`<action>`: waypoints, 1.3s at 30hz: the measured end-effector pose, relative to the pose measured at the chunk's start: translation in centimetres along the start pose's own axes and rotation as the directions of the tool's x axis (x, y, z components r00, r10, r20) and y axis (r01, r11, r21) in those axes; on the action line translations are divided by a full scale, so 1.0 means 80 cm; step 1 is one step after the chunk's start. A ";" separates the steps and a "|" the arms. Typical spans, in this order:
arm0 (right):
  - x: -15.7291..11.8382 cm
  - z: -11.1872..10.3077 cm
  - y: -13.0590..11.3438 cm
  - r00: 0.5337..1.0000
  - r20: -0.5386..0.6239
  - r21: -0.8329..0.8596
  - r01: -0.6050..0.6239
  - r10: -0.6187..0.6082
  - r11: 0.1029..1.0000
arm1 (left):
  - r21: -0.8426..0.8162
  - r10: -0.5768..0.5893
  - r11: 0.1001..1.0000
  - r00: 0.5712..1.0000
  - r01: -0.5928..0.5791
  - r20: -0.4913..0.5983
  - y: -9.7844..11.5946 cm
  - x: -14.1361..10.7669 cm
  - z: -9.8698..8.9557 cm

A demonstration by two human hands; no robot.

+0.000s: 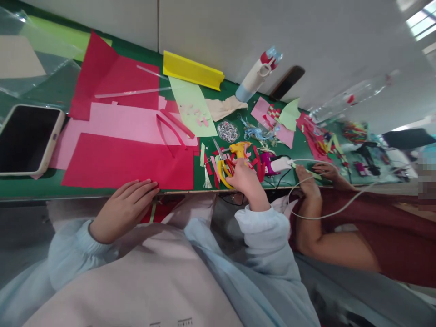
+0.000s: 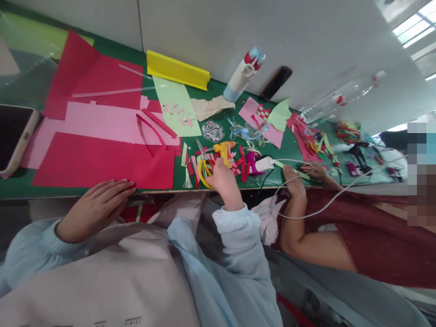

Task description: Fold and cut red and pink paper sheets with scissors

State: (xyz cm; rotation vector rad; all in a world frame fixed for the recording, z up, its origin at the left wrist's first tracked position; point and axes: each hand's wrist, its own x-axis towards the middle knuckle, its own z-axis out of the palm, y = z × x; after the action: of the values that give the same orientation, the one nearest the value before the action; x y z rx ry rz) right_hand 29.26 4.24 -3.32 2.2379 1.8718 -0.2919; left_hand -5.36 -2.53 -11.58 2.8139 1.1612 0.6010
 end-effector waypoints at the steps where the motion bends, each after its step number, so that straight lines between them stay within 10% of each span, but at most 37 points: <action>1: -0.002 0.000 0.004 1.000 0.004 0.002 0.015 -0.015 1.000 | -0.007 -0.001 1.000 1.000 0.001 -0.001 0.000 -0.001 0.000; 12: -0.008 0.009 0.061 0.976 -0.153 0.443 0.207 -0.154 0.872 | -0.025 0.001 1.000 1.000 -0.001 -0.015 0.003 -0.002 -0.004; 27: -0.001 -0.025 0.100 0.958 -0.119 0.585 0.281 -0.262 0.761 | -0.007 0.011 1.000 0.999 -0.012 -0.047 0.004 0.004 -0.008; 35: 0.001 -0.047 0.065 0.982 -0.109 0.280 0.176 -0.151 0.944 | -0.026 -0.054 0.998 0.997 0.053 -0.054 0.014 0.013 -0.009; 39: 0.013 -0.043 0.057 0.985 -0.033 0.416 0.168 -0.169 0.894 | -0.150 -0.032 0.988 0.995 0.018 -0.090 0.056 0.062 -0.017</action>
State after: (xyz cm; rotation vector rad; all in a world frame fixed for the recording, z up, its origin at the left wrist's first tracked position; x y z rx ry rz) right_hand 34.01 5.45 -0.16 2.3182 2.1752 -0.7957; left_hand 0.38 -2.50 -7.82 2.6686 1.1127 0.7884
